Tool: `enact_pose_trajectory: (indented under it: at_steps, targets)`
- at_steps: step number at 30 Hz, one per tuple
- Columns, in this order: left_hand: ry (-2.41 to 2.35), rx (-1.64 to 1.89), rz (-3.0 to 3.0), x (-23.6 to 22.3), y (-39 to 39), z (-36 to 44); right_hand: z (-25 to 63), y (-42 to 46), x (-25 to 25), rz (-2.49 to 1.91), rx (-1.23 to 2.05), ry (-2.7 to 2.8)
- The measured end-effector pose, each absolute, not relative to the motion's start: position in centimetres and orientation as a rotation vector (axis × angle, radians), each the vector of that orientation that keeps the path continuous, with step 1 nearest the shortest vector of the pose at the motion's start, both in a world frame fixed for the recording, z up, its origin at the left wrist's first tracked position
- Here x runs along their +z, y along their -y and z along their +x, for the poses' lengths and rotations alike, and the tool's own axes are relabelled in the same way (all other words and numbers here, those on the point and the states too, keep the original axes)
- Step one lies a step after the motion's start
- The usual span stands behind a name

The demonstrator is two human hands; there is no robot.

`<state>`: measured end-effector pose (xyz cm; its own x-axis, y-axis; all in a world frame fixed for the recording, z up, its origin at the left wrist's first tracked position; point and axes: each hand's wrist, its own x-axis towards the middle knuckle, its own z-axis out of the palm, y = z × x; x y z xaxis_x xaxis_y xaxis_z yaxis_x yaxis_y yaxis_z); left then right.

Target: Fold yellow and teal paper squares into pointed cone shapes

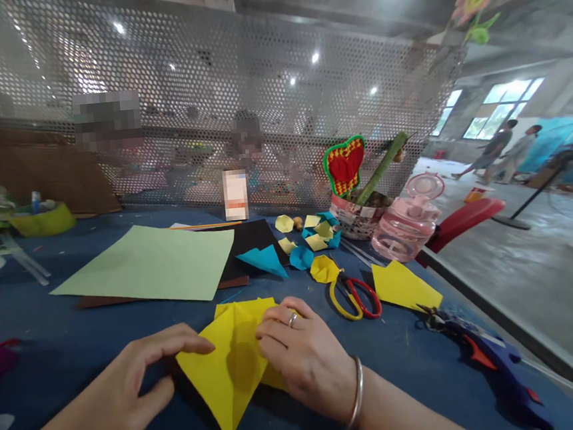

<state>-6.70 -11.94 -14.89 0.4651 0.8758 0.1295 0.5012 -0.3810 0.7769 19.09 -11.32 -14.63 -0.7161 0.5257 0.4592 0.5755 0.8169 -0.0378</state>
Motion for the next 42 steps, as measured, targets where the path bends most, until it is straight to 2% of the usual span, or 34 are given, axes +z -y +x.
enact_pose_trajectory:
  at_steps: [7,14,25,33,42]
  targets:
    - [-1.205,0.523,2.365,-15.8,12.1,-6.6,19.0,11.4,-14.9,-0.856,-0.064,2.597]
    - [-1.205,0.565,2.534,-16.1,12.2,-6.4,18.3,11.6,-15.3,-0.743,-0.021,2.661]
    - [-0.859,0.603,2.882,-16.2,12.6,-5.4,18.0,12.0,-15.6,-0.709,-0.061,2.643]
    - [-0.911,0.719,2.604,-17.2,12.8,-5.5,17.8,13.0,-15.3,-0.782,0.081,2.615]
    - [-1.294,0.691,1.976,-16.5,12.3,-4.9,16.5,12.8,-15.3,-1.438,0.410,2.216]
